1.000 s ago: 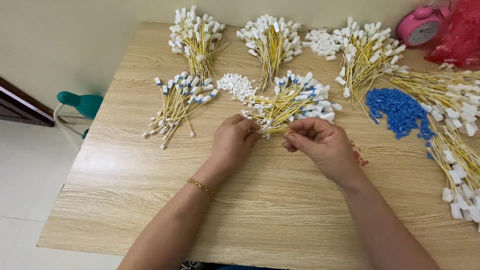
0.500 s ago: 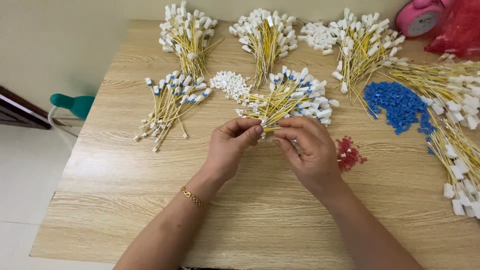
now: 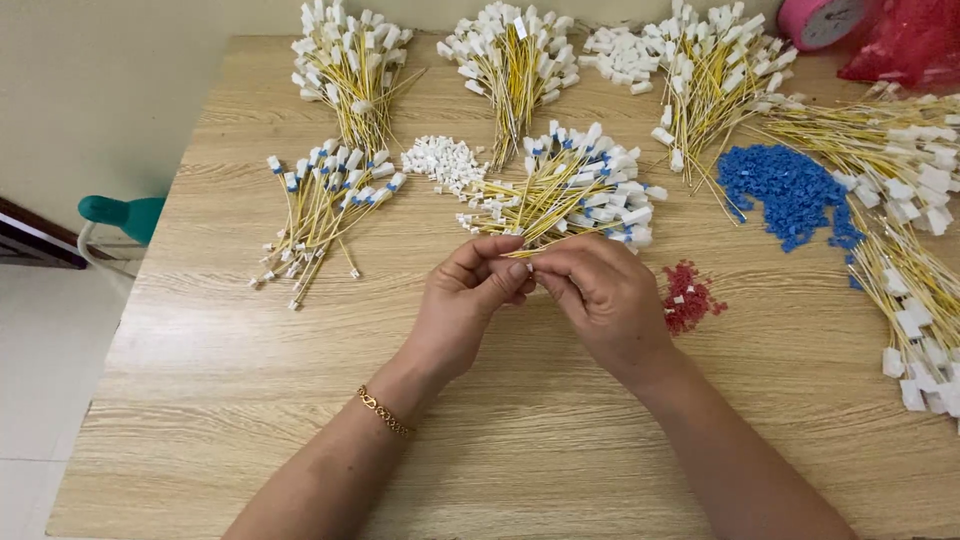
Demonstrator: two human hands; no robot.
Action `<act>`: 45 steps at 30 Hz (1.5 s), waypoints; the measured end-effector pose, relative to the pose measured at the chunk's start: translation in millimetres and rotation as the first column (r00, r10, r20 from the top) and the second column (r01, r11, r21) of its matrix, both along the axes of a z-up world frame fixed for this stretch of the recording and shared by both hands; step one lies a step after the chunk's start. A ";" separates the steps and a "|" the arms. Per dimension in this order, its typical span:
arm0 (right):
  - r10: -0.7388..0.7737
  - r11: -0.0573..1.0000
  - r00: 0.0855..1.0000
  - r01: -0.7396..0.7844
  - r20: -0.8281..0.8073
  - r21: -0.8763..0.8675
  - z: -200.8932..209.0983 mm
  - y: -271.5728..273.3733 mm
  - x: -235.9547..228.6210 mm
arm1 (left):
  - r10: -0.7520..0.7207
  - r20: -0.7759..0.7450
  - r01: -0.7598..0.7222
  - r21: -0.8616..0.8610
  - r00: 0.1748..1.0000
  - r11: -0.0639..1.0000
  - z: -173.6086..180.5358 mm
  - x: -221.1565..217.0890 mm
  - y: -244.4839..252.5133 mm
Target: Manually attaching small white sleeves to the ends of bundles of yellow wires on a workbench.
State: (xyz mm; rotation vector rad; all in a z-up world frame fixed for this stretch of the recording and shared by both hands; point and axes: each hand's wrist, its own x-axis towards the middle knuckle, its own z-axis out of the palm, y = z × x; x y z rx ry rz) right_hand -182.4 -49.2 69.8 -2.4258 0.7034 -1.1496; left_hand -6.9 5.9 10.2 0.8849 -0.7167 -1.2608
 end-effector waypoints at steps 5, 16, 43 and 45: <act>0.045 0.991 0.999 -0.046 0.014 0.127 1.0 -1.9 -0.8 | -0.003 0.057 0.006 -0.054 0.998 0.999 -2.5 -1.1 1.9; 0.105 0.977 0.990 -0.120 0.091 0.176 -1.2 -4.0 -0.4 | -0.001 0.040 0.004 -0.072 0.999 0.997 -0.7 -1.4 2.3; -0.055 0.993 0.966 0.027 0.251 0.116 0.8 -49.4 -67.7 | 0.451 0.208 -0.339 -0.414 0.868 0.845 54.2 119.0 16.5; -0.214 0.975 0.965 0.203 0.151 0.089 -2.0 -59.4 -87.3 | 0.570 0.291 -0.472 -0.343 0.769 0.812 47.0 156.5 27.4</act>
